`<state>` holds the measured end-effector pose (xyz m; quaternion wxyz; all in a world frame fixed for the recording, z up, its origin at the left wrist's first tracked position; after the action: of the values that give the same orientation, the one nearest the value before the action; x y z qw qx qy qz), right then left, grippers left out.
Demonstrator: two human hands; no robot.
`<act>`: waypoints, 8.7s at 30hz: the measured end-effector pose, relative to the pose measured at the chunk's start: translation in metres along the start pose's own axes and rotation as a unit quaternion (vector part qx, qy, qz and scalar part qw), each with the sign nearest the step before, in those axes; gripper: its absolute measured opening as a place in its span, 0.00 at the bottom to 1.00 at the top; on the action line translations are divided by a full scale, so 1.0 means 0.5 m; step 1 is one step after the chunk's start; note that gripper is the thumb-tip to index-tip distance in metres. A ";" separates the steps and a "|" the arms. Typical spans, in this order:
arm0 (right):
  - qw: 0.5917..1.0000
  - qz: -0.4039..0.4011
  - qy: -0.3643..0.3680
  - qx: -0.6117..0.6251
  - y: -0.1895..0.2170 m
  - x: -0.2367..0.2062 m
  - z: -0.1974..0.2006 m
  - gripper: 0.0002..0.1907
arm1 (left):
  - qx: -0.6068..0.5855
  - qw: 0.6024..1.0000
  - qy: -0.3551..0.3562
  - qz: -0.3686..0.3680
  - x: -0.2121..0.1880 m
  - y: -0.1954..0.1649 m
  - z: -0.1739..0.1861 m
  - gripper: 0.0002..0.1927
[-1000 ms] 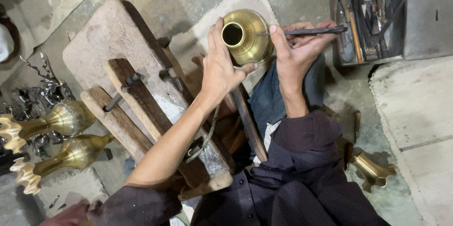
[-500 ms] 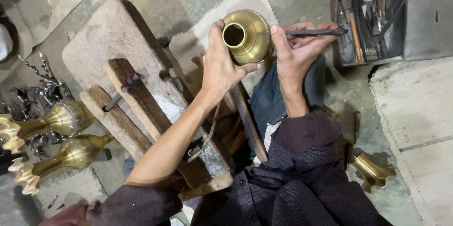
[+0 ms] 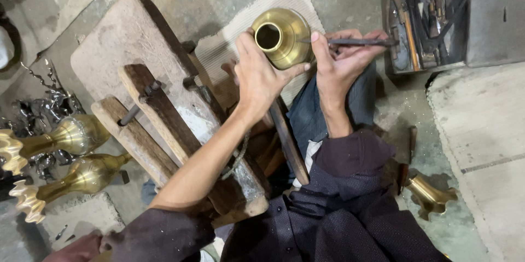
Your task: The person sits on the floor holding a brass vase against a wooden jig and engraves decorative lines onto its surface with a pointed scribe, rotating the vase to reach different areas. They then reposition the vase and continue engraving the flared rim section of another vase.
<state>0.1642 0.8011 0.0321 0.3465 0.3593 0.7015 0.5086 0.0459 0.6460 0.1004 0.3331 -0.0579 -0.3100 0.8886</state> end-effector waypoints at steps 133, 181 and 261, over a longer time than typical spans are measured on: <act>0.937 -0.117 0.281 0.174 0.302 -0.350 0.024 0.42 | -0.531 0.801 -0.259 0.100 -0.159 0.128 0.394 0.18; 0.873 -0.237 0.409 0.121 0.323 -0.431 0.007 0.59 | -0.690 0.465 0.039 -0.554 -0.212 -0.046 0.563 0.15; 0.816 -0.245 0.133 -0.507 -0.064 -0.087 0.432 0.40 | -0.517 0.800 0.200 0.232 0.150 0.078 -0.201 0.16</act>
<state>0.3650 0.8572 -0.0456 0.4958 -0.1218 0.4489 0.7333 -0.0027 0.7217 0.0047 0.0925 -0.4676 -0.6270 0.6162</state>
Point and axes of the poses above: each hand's wrist, its own x-axis towards the middle knuckle, its own z-axis out of the back of the hand, y = z × x, the point moved 10 cm from there along x, towards the middle knuckle, and after that the axes turned 14 degrees about -z, right-handed, at the moved point
